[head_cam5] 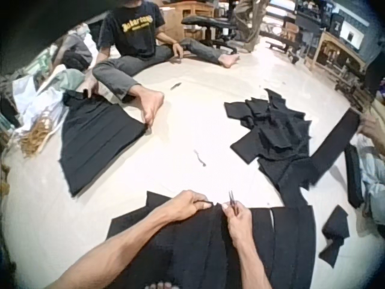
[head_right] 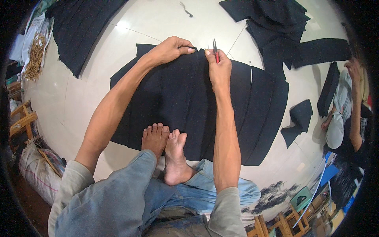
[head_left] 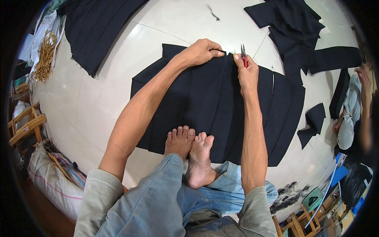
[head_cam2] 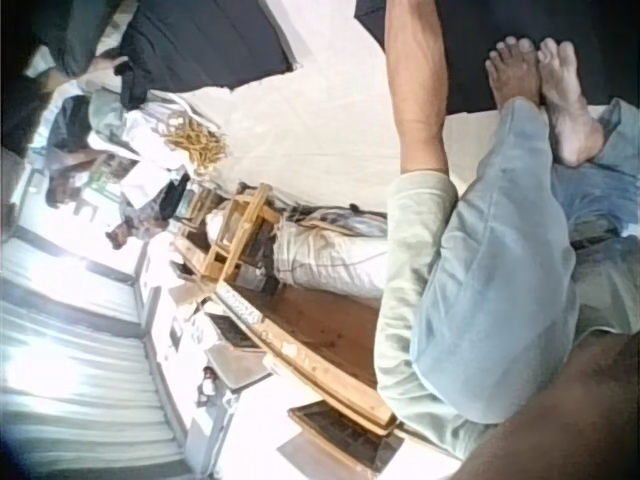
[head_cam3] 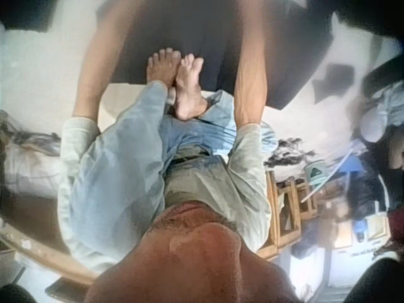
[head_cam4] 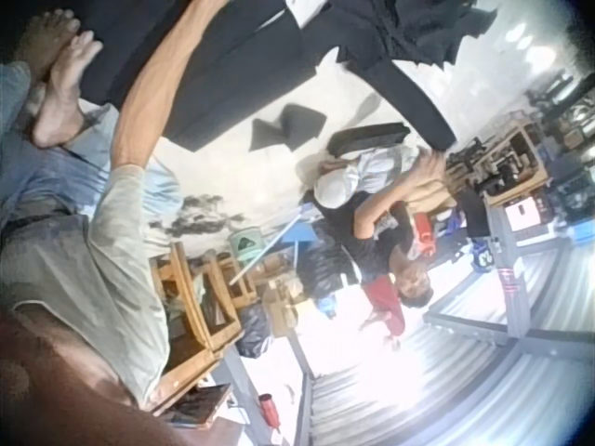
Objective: The person sits on the floor and uses a red utility knife to cut a large piece of black fabric into smaller rectangular pieces. They fold the fabric, make precise cuts along the edges, and place the cut pieces into a growing pile on the floor.
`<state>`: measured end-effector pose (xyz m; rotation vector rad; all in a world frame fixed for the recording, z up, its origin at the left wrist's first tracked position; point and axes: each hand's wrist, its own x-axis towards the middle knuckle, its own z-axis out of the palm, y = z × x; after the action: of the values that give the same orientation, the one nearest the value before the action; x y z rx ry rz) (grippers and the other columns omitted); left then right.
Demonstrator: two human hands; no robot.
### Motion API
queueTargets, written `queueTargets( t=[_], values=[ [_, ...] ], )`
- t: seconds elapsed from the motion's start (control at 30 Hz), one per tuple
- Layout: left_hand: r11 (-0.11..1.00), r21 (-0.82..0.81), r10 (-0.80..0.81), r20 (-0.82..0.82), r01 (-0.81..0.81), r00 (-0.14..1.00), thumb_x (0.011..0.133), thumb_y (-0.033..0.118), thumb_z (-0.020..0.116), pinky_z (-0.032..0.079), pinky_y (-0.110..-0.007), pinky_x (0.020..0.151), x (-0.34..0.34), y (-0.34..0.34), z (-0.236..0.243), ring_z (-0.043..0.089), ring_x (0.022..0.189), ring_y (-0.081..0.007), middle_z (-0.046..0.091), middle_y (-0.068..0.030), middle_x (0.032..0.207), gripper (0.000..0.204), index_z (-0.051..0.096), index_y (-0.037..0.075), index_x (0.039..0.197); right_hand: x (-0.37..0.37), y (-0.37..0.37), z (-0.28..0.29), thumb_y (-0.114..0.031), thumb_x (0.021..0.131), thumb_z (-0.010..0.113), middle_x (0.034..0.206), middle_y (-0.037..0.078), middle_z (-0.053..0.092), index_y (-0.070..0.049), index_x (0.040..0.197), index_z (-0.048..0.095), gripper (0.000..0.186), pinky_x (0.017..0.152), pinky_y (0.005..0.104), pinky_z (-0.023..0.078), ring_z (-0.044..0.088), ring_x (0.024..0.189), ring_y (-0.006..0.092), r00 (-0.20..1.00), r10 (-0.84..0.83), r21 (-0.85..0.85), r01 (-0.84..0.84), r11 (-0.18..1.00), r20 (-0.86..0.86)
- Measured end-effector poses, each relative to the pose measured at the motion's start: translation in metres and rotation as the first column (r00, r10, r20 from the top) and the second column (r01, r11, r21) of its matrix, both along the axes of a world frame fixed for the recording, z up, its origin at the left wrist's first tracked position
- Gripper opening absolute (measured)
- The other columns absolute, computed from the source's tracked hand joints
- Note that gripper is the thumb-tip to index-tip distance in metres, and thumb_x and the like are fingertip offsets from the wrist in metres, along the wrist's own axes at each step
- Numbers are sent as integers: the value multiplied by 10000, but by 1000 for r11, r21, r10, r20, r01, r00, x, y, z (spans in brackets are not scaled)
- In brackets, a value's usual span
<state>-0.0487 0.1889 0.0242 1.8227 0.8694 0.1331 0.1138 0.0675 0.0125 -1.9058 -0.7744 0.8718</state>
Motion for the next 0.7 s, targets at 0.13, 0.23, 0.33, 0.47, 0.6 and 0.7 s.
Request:
queueTargets(
  t=[0.13, 0.23, 0.33, 0.47, 0.6, 0.7],
  values=[
    [999, -47, -10, 75, 14, 997, 960, 244, 671, 531, -327, 796, -2, 2, 2, 679, 798, -170, 752, -92, 904, 276, 755, 38, 1125, -17, -10, 31, -401, 1052, 514, 751, -14, 587, -1, 1013, 691, 439, 617, 263, 424, 504, 646, 93, 988, -155, 118, 153, 981, 14],
    [988, -151, -4, 64, 13, 998, 949, 246, 681, 539, -322, 820, -4, 4, 7, 691, 819, -170, 758, -102, 929, 283, 756, 45, 1134, -40, -29, 52, -420, 1074, 452, 706, -45, 508, -25, 1034, 690, 463, 516, 230, 358, 415, 589, 43, 929, -97, 21, 112, 993, -357],
    [984, -178, -3, 37, 9, 999, 934, 262, 696, 538, -320, 833, -5, 6, 12, 694, 829, -178, 758, -114, 946, 303, 756, 44, 1135, -64, -37, 52, -443, 1078, 440, 673, -57, 463, -23, 983, 658, 482, 427, 199, 256, 351, 512, 24, 796, -127, -28, 137, 990, -592],
    [992, -129, -9, 61, 17, 998, 923, 292, 706, 536, -341, 855, -6, 4, 14, 697, 852, -213, 754, -140, 972, 338, 753, 36, 1140, -68, -37, 37, -452, 1069, 462, 648, -35, 506, 0, 1018, 649, 491, 397, 200, 225, 348, 457, 21, 731, -139, -54, 139, 989, -668],
    [993, -117, -21, 91, 32, 996, 916, 311, 715, 533, -369, 884, -8, 4, 14, 702, 889, -241, 750, -162, 997, 358, 753, 28, 1133, -63, -36, 28, -449, 1062, 480, 634, -25, 526, 4, 1015, 655, 487, 391, 200, 219, 341, 440, 19, 717, -128, -31, 146, 989, -685],
    [993, -117, -11, 94, 23, 995, 912, 312, 718, 540, -373, 873, -9, 3, 15, 711, 869, -241, 753, -163, 984, 358, 754, 29, 1128, -61, -32, 27, -442, 1060, 489, 628, -28, 522, 1, 1001, 659, 478, 388, 199, 225, 336, 437, 17, 720, -120, -23, 143, 989, -684]
  ],
)
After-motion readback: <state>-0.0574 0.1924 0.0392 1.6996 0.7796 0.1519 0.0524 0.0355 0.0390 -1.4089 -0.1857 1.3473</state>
